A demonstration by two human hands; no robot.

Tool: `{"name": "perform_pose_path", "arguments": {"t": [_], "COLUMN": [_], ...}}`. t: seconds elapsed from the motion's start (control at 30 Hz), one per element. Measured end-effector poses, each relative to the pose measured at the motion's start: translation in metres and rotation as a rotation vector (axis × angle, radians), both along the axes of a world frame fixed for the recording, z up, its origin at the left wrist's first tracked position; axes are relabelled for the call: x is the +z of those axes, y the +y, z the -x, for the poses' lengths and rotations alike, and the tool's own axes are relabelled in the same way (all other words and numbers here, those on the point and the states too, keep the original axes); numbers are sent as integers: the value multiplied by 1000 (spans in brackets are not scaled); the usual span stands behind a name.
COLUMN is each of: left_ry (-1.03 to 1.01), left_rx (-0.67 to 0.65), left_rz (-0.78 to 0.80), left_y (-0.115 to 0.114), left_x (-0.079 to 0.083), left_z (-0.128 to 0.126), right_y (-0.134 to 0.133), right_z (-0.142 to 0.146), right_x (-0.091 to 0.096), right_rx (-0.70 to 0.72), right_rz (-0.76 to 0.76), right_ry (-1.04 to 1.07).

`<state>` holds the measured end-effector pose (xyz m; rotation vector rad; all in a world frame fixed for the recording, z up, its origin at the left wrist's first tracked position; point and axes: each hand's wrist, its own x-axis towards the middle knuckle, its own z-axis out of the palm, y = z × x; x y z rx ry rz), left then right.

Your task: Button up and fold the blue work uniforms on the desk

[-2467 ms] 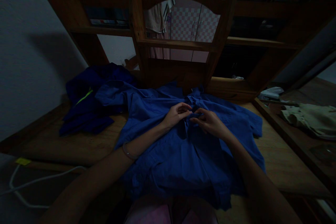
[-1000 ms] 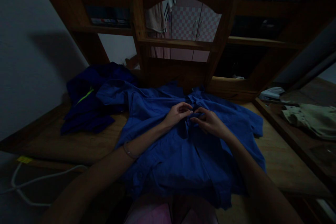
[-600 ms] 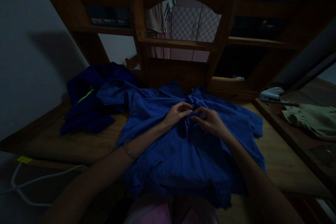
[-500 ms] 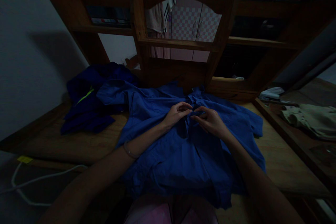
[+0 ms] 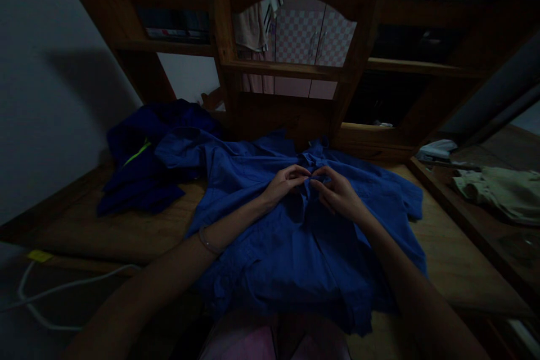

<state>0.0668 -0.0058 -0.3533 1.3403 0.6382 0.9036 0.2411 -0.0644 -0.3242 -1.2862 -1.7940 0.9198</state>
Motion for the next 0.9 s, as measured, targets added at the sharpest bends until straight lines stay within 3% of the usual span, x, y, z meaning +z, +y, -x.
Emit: {"name": "perform_pose_path", "arguments": {"t": [0.3,0.9], "left_ry": [-100,-69], "left_rx": [-103,-154], "left_rz": [109,104], "left_y": [-5,-8], "left_x": [7,10], "left_z": [1,0], "right_y": [1,1], "right_z": [-1,-1], "right_x": [0,0], "right_rx": [-45,-54], "right_rz": [-82,-88], "right_ry": [82,56]}}
